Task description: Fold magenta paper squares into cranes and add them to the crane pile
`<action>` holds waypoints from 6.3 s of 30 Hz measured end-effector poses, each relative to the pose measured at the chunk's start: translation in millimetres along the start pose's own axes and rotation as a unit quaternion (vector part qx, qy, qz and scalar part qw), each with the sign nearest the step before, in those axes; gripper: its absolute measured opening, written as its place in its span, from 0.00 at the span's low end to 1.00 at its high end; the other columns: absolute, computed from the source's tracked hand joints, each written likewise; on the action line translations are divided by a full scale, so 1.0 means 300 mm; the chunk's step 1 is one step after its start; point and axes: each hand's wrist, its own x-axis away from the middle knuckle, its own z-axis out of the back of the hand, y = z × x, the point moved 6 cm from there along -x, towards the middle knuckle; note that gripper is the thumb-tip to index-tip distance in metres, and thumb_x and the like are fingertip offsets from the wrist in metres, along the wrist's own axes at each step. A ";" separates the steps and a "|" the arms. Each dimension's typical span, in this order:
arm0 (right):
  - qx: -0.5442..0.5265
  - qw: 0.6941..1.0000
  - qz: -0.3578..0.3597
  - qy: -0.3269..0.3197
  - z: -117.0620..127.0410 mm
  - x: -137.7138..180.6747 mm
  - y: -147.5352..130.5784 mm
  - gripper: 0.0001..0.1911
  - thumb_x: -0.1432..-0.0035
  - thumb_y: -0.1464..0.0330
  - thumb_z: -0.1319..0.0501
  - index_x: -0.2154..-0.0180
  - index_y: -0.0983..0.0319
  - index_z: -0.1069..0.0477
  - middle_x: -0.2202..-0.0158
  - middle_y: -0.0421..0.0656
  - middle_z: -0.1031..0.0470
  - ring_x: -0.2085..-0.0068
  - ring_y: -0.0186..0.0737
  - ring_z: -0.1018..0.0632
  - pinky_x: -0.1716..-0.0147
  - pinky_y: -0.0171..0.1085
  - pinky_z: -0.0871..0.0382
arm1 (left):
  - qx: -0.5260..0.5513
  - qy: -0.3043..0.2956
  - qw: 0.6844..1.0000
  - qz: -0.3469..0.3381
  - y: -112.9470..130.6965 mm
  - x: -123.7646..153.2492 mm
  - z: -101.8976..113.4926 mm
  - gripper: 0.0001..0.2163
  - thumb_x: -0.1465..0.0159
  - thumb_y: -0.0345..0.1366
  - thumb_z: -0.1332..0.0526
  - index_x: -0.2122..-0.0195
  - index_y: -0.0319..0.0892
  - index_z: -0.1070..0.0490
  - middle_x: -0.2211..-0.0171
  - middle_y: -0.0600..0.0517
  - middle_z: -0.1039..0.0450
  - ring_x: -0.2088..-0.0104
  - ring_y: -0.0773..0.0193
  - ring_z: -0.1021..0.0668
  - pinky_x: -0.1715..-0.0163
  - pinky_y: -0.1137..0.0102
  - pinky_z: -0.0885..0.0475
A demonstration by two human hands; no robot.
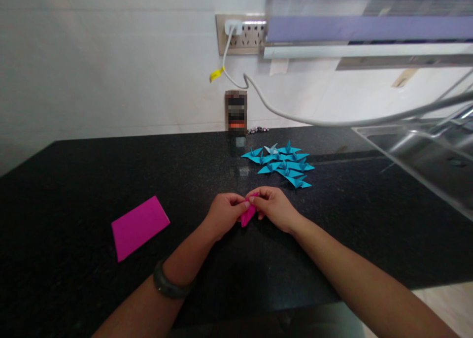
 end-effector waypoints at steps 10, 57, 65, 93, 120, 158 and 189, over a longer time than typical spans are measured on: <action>-0.016 1.000 0.005 -0.003 0.000 -0.004 0.007 0.10 0.47 0.68 0.47 0.72 0.66 0.30 0.84 0.35 0.37 0.84 0.25 0.37 0.88 0.24 0.41 | 0.009 0.001 1.000 0.007 -0.002 0.000 0.000 0.07 0.53 0.36 0.36 0.78 0.36 0.27 0.84 0.55 0.33 0.84 0.74 0.35 0.83 0.77 0.41; 0.104 0.978 0.135 0.116 0.056 0.004 -0.031 0.09 0.49 0.63 0.43 0.72 0.62 0.34 0.83 0.35 0.36 0.83 0.28 0.34 0.84 0.29 0.40 | 0.136 0.048 0.989 0.015 -0.027 -0.016 0.016 0.10 0.56 0.30 0.34 0.74 0.36 0.32 0.81 0.55 0.31 0.82 0.74 0.30 0.81 0.78 0.38; -0.034 0.995 0.073 0.053 0.021 -0.003 -0.008 0.10 0.54 0.63 0.38 0.74 0.65 0.33 0.81 0.36 0.34 0.81 0.27 0.33 0.83 0.28 0.37 | 0.185 0.025 0.982 -0.018 -0.011 -0.011 -0.002 0.13 0.54 0.34 0.34 0.70 0.39 0.35 0.81 0.57 0.30 0.83 0.72 0.30 0.83 0.77 0.40; -0.041 0.996 0.072 0.034 0.005 0.008 -0.017 0.13 0.55 0.60 0.37 0.75 0.64 0.31 0.84 0.36 0.30 0.82 0.28 0.30 0.81 0.29 0.35 | -0.048 0.097 0.988 -0.106 0.026 0.001 0.035 0.15 0.45 0.45 0.43 0.71 0.38 0.24 0.78 0.54 0.28 0.77 0.68 0.30 0.77 0.74 0.38; -0.079 0.995 0.051 0.026 -0.008 0.005 0.000 0.15 0.57 0.60 0.36 0.75 0.64 0.33 0.83 0.36 0.29 0.82 0.28 0.28 0.81 0.28 0.33 | -0.151 0.131 0.966 -0.162 0.074 0.024 0.039 0.10 0.44 0.39 0.44 0.73 0.41 0.25 0.78 0.53 0.25 0.76 0.65 0.27 0.76 0.73 0.36; 0.015 0.996 0.090 -0.025 0.016 -0.003 -0.034 0.10 0.48 0.63 0.44 0.70 0.65 0.34 0.80 0.37 0.31 0.82 0.28 0.29 0.81 0.28 0.35 | -0.280 0.065 0.929 -0.233 0.088 0.015 0.039 0.12 0.41 0.38 0.47 0.72 0.40 0.25 0.77 0.52 0.27 0.75 0.66 0.27 0.74 0.73 0.38; 0.092 0.924 0.262 0.261 0.163 0.031 -0.088 0.15 0.45 0.61 0.44 0.78 0.63 0.30 0.84 0.36 0.39 0.81 0.30 0.36 0.81 0.31 0.41 | 0.057 0.071 0.996 -0.014 0.006 -0.018 0.050 0.13 0.45 0.44 0.41 0.76 0.37 0.33 0.87 0.56 0.33 0.90 0.73 0.33 0.89 0.79 0.41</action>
